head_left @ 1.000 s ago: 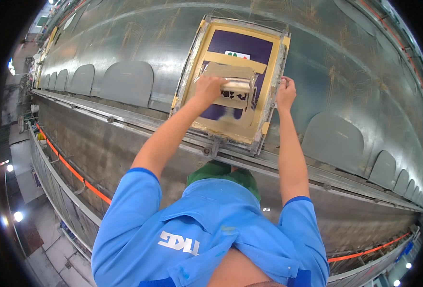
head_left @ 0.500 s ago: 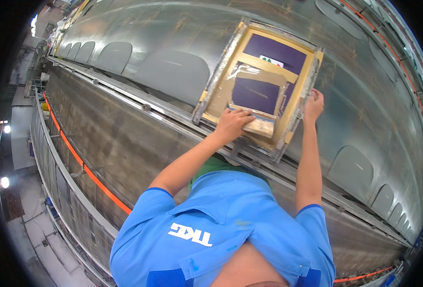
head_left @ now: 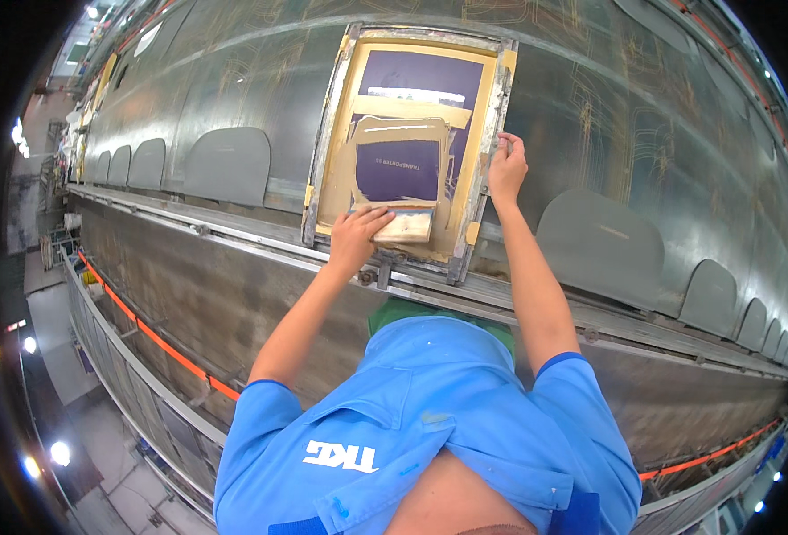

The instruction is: The person performs screen printing on a garment moving along a conveyor belt. They use a squeegee to pull ink across a screen frame, then lift the frame to reveal the printed design. The person occasionally moves to a side station to reload ink onto the squeegee before returning to the conveyor to continue printing.

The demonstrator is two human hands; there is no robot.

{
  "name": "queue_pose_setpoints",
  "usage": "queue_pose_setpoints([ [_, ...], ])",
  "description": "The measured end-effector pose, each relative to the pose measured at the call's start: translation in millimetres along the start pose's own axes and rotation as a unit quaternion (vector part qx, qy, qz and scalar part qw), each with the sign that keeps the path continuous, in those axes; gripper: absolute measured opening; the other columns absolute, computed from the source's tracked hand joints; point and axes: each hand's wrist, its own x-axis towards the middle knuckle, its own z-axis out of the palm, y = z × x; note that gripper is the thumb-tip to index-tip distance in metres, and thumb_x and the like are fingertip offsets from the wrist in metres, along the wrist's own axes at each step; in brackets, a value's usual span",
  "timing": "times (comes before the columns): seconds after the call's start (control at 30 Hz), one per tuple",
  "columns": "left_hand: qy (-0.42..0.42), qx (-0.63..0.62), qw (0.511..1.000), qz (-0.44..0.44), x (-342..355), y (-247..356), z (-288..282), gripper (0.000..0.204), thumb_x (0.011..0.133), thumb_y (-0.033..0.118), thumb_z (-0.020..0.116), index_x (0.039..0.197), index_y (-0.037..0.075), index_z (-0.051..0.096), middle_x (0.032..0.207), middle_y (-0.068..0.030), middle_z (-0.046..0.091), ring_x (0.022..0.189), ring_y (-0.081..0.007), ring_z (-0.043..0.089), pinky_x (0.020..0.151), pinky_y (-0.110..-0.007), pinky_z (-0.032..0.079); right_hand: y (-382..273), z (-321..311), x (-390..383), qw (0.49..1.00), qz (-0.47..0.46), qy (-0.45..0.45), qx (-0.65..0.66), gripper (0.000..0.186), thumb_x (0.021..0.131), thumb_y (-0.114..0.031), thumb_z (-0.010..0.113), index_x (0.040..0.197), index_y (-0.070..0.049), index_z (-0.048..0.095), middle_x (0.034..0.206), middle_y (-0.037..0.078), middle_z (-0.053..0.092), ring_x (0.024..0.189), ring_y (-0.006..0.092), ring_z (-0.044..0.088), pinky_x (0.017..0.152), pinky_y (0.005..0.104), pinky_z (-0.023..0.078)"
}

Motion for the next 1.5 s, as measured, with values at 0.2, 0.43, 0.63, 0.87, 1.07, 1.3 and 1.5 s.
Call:
queue_pose_setpoints([
  [0.2,-0.007,0.003,0.999,0.051,-29.8,-20.4,-2.8,0.06,0.069,-0.001,0.065,0.123,0.024,0.067,0.129,0.0031,0.065,0.117,-0.0202,0.06,0.091,-0.037,0.045,-7.5,17.1,12.4,0.999,0.042,-0.009,-0.032,0.019,0.099,-0.024,0.051,0.107,-0.011,0.063,0.071,0.015,0.067,0.068,0.0302,0.068,0.067,0.0448,0.049],
  [0.43,0.028,-0.041,0.999,-0.001,106.8,-78.7,11.7,0.044,0.076,0.0,0.06,0.113,0.02,0.073,0.098,-0.0081,0.073,0.087,-0.031,0.069,0.077,-0.041,0.054,13.9,34.6,24.3,0.998,0.003,0.034,-0.054,0.019,0.097,-0.023,0.052,0.105,-0.011,0.065,0.082,0.018,0.07,0.075,0.0344,0.068,0.073,0.0452,0.05],
  [0.63,-0.094,0.033,0.995,-0.02,218.2,-88.2,-0.5,0.038,0.077,0.016,0.069,0.112,0.031,0.074,0.09,-0.0085,0.073,0.084,-0.0294,0.069,0.073,-0.042,0.056,25.1,26.5,36.1,0.999,0.015,0.039,-0.023,0.018,0.096,-0.022,0.053,0.103,-0.011,0.066,0.077,0.017,0.069,0.077,0.0359,0.068,0.072,0.0464,0.049],
  [0.87,0.039,0.042,0.995,0.085,135.6,32.4,88.8,0.056,0.069,-0.004,0.063,0.117,0.025,0.071,0.121,0.009,0.068,0.11,-0.0144,0.063,0.082,-0.038,0.045,105.8,-43.9,105.1,0.994,0.023,0.101,-0.028,0.015,0.094,-0.024,0.059,0.101,-0.014,0.066,0.084,0.018,0.069,0.077,0.0417,0.066,0.071,0.0505,0.051],
  [1.07,-0.051,-0.005,0.996,-0.066,221.9,48.1,75.6,0.045,0.075,0.008,0.073,0.115,0.028,0.072,0.093,-0.0121,0.072,0.086,-0.0319,0.068,0.076,-0.041,0.052,106.0,-90.6,117.6,0.997,0.048,0.052,0.025,0.015,0.096,-0.021,0.054,0.102,-0.011,0.064,0.071,0.017,0.068,0.073,0.0368,0.068,0.068,0.0465,0.051],
  [1.3,-0.059,0.057,0.994,-0.066,231.3,90.4,85.2,0.045,0.076,0.007,0.07,0.116,0.027,0.072,0.095,-0.0127,0.072,0.086,-0.031,0.068,0.074,-0.042,0.052,115.7,-100.3,110.3,0.996,0.055,0.003,0.072,0.016,0.095,-0.021,0.053,0.103,-0.011,0.063,0.079,0.02,0.068,0.081,0.0424,0.065,0.074,0.0527,0.05],
  [1.5,0.036,0.032,0.996,0.073,68.8,42.8,105.6,0.048,0.073,-0.003,0.061,0.112,0.02,0.073,0.115,-0.0025,0.071,0.102,-0.0214,0.068,0.079,-0.036,0.05,119.1,-19.6,71.5,0.999,0.005,0.014,0.05,0.017,0.094,-0.021,0.055,0.103,-0.012,0.065,0.088,0.018,0.07,0.084,0.0397,0.066,0.075,0.0484,0.051],
])
